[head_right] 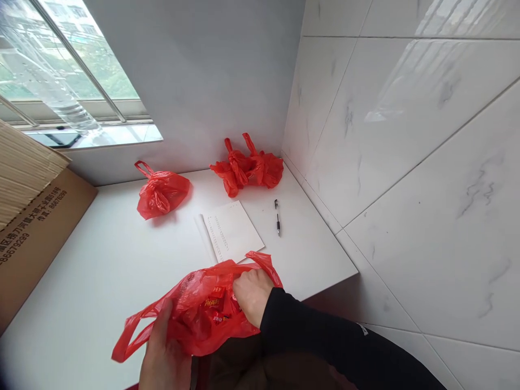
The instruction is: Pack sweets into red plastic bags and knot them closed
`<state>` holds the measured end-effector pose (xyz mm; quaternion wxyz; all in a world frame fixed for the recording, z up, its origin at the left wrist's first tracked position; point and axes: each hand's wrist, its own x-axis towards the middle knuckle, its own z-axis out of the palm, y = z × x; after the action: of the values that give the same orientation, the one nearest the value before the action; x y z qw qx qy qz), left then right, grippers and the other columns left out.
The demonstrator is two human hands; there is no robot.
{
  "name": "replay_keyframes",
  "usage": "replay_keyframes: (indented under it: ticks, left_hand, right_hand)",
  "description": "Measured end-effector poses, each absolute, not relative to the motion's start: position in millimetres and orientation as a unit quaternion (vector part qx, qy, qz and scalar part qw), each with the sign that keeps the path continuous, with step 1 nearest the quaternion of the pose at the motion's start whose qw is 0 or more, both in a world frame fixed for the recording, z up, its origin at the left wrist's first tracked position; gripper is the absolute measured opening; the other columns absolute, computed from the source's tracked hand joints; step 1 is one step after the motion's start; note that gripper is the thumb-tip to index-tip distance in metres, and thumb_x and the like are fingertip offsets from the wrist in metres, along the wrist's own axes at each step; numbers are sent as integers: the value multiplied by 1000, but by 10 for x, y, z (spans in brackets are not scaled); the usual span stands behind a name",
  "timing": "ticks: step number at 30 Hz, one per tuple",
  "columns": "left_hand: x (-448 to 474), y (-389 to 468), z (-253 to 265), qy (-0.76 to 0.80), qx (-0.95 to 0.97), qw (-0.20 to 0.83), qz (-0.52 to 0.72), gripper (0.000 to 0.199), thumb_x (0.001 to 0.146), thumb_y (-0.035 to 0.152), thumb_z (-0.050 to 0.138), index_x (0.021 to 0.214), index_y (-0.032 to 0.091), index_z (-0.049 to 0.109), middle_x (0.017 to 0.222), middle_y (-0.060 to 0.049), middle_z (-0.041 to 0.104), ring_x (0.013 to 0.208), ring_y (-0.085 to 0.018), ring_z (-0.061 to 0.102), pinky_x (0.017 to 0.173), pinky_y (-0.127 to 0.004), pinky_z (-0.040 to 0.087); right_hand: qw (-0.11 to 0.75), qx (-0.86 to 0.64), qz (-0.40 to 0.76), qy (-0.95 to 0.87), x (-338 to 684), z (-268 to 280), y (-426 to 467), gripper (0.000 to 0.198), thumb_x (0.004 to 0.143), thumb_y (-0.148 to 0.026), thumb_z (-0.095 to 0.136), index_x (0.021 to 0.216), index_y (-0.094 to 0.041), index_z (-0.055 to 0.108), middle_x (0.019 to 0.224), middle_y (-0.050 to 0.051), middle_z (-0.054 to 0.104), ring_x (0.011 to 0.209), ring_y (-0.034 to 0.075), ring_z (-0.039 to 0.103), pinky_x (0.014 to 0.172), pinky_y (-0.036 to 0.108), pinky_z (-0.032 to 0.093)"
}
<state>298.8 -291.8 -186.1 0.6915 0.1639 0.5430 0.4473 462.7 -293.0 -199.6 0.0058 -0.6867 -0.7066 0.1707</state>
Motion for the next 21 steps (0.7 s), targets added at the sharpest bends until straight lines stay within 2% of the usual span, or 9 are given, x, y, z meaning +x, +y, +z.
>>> replay_keyframes:
  ticks: [3,8,16,19,21]
  left_hand:
    - [3018,-2937,-1836,548,159,686,452,54,81,56,76,128,28,72,122,-5,74,129,-31,61,105,-37,55]
    - [3061,-2943,-1836,558,168,671,459,55,78,58,79,123,27,74,119,-4,75,130,-30,59,110,-36,51]
    - [3015,-2940,-1839,542,177,676,468,53,82,55,77,127,28,73,116,-4,75,123,-29,65,109,-36,51]
    - [2998,-2945,-1831,535,173,678,473,53,83,53,77,130,29,72,120,-3,74,122,-27,66,110,-34,50]
    - [2994,-2948,-1828,524,177,686,473,53,85,53,75,132,31,70,122,-2,73,123,-25,65,111,-33,49]
  right_hand:
    - [-29,-687,172,-705,4626,-2024,-2881,13,78,-2,65,84,-14,68,79,10,73,72,26,69,56,32,37]
    - [-34,-679,177,-712,4636,-2105,-2811,22,88,-7,57,106,-17,65,92,8,73,79,24,67,60,32,36]
    - [-14,-662,187,-726,4613,-2000,-2771,20,95,-12,51,106,-19,66,91,6,74,77,21,64,65,32,36]
    - [-2,-674,184,-716,4584,-1936,-2751,22,103,-22,44,109,-21,65,89,5,74,76,20,66,64,31,37]
    - [3,-683,181,-707,4575,-1916,-2746,31,108,-31,35,108,-20,65,90,5,74,78,21,68,64,31,38]
